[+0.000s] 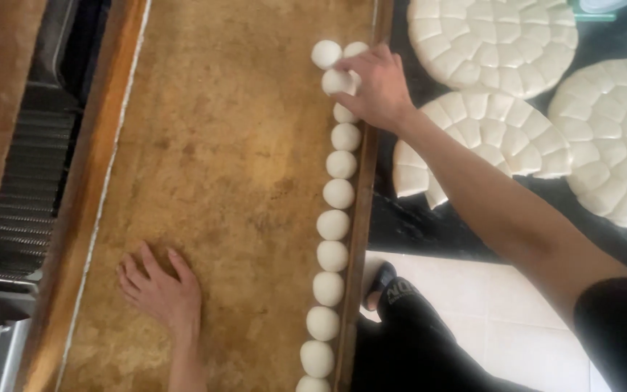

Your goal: Shape pre-cut pieces of dough into small balls and arrange them onto a wooden tray.

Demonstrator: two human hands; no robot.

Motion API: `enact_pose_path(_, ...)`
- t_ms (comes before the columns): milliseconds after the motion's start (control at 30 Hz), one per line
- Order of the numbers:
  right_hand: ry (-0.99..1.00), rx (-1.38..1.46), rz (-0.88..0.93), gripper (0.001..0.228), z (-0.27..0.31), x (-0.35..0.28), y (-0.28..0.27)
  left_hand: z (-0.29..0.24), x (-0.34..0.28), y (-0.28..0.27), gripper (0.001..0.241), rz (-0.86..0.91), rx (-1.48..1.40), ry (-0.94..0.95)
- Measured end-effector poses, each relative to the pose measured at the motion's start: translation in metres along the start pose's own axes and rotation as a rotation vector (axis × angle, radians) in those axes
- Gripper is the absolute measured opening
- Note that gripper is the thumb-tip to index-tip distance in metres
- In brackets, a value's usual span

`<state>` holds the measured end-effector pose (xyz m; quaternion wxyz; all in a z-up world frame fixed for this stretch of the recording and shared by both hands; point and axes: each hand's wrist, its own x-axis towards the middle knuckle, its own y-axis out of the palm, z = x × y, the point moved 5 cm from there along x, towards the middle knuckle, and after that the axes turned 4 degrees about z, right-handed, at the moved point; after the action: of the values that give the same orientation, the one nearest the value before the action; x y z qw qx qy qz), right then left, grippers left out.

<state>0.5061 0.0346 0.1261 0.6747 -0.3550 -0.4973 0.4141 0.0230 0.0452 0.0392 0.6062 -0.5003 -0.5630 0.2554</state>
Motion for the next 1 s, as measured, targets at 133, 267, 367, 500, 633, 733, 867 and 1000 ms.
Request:
enact_pose_path(133, 0.072, -0.136, 0.229, 0.038, -0.021, 0.034, 0.065, -0.003, 0.004, -0.004, 0.048, 0.068, -0.046, -0.051)
enact_pose_path(267, 0.054, 0.042, 0.007, 0.045, -0.004, 0.006, 0.001, 0.005, 0.001, 0.007, 0.047, 0.058, -0.051, -0.058)
enact_pose_path(367, 0.317, 0.289, -0.043, 0.025, -0.029, -0.052, -0.045, 0.005, -0.001, 0.006, 0.047, 0.026, 0.010, -0.015)
enact_pose_path(500, 0.602, 0.328, -0.246, 0.019, -0.079, -0.178, -0.102, -0.001, -0.003, 0.009, 0.045, -0.003, 0.008, 0.047)
enact_pose_path(633, 1.021, 0.261, -0.172, 0.028, -0.088, -0.284, -0.127, -0.002, -0.004, 0.008, 0.041, 0.050, 0.098, 0.078)
enact_pose_path(733, 1.453, 0.374, 0.100, 0.045, -0.066, -0.290, -0.116, -0.007, -0.002, 0.003, 0.044, -0.020, -0.007, 0.104)
enact_pose_path(867, 1.262, 0.284, 0.055, 0.056, -0.083, -0.277, -0.091, -0.003, -0.009, 0.008, 0.040, 0.022, 0.117, 0.119)
enact_pose_path(1000, 1.264, 0.580, -0.218, 0.052, -0.087, -0.270, -0.084, 0.002, -0.009, 0.010, 0.046, 0.014, 0.141, 0.050)
